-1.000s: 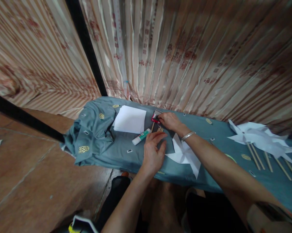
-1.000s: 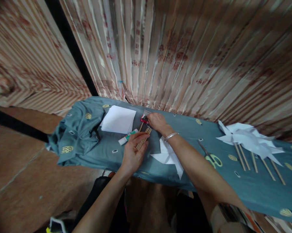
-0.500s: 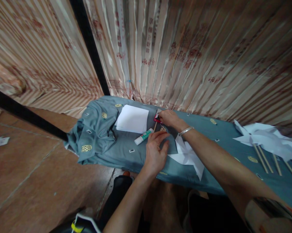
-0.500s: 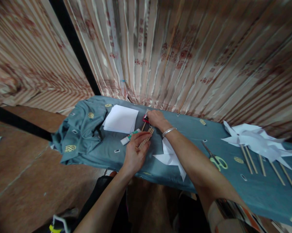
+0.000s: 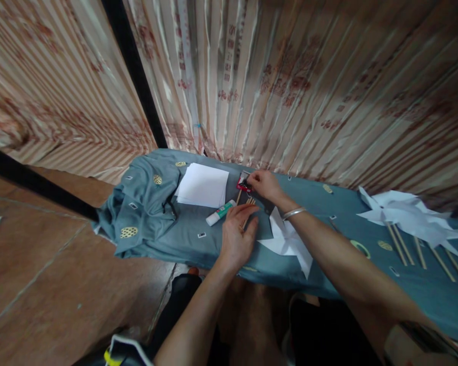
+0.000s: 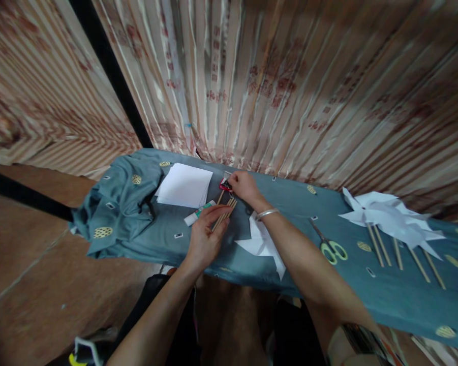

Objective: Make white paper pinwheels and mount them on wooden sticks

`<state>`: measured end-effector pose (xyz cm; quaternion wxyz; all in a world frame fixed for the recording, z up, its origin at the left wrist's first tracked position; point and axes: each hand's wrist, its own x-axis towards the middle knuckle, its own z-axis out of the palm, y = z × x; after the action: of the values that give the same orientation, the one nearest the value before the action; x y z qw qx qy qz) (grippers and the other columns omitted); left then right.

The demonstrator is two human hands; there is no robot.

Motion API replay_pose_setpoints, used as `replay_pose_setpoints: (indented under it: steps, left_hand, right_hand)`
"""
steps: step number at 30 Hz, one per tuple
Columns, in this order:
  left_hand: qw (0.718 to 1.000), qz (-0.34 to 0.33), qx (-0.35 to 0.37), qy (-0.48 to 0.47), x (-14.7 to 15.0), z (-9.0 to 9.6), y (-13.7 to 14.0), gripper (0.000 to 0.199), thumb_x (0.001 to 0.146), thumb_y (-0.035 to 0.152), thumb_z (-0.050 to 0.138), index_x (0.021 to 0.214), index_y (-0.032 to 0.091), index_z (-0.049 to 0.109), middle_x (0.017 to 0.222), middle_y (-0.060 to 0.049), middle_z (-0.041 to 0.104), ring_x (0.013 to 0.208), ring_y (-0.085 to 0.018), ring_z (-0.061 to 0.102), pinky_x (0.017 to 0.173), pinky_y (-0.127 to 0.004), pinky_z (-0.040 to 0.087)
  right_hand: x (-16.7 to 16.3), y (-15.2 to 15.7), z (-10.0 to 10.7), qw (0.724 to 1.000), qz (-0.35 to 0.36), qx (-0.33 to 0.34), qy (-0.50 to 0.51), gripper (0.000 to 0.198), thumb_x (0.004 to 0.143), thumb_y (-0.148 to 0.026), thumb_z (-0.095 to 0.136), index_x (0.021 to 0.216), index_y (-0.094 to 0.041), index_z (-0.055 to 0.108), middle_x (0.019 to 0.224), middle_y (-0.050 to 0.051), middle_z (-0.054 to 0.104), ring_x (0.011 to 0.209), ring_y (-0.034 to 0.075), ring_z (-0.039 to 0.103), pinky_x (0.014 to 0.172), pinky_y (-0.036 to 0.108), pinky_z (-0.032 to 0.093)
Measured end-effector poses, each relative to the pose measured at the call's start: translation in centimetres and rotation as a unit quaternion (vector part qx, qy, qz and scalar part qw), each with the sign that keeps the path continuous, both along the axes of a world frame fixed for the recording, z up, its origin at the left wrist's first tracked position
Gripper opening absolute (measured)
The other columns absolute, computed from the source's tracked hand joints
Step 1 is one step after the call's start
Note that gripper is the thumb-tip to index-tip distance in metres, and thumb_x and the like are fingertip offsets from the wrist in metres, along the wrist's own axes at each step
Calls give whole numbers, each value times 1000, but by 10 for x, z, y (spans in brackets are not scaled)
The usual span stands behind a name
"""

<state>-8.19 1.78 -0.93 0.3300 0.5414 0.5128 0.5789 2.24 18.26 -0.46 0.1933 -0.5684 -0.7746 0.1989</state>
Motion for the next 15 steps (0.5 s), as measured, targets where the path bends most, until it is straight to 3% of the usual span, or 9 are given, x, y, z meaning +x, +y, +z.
replay_pose_setpoints:
  steps: [3,5,7,8,11,15]
  left_hand:
    - [989,-10,-54,-136,5,-2,3,19,78,15,62,93,17,74,102,-9,72,97,-21,64,93,-37,47]
    - [961,-30,-109,-254,11,-2,4,18,75,20,68,91,17,74,96,-7,73,87,-19,67,84,-32,51]
    - [923,-60,-156,-347,20,-2,1,23,69,28,75,89,17,74,87,-5,74,78,-16,67,73,-27,52]
    - [906,-77,-177,-376,24,-2,-1,27,66,32,79,87,16,74,82,-4,73,74,-14,67,69,-25,51]
    - [875,-119,-230,-408,36,-2,-11,37,57,41,84,80,14,74,71,-2,71,64,-11,64,60,-20,49]
    - [852,-151,-291,-409,48,-5,-21,39,50,39,89,73,12,73,64,-2,70,59,-9,62,55,-17,48]
  right_hand:
    - [10,-30,5,993,-2,-27,117,28,89,-32,47,88,-14,68,87,9,75,68,15,67,55,23,47]
    - [20,-62,7,980,1,-43,194,32,89,-42,48,89,-17,68,90,7,75,68,14,66,54,22,47]
    - [32,-97,8,920,-9,-95,381,32,79,-49,63,84,-18,68,84,5,75,64,14,64,54,23,47]
    - [38,-113,7,903,-19,-104,417,30,75,-49,68,82,-19,69,84,4,74,64,13,63,56,23,49]
    - [54,-151,3,897,-58,-83,431,25,73,-44,71,77,-20,69,90,4,74,70,14,64,64,25,51]
    - [72,-174,-5,917,-74,-43,389,20,80,-39,64,82,-20,68,90,4,73,73,15,65,64,25,51]
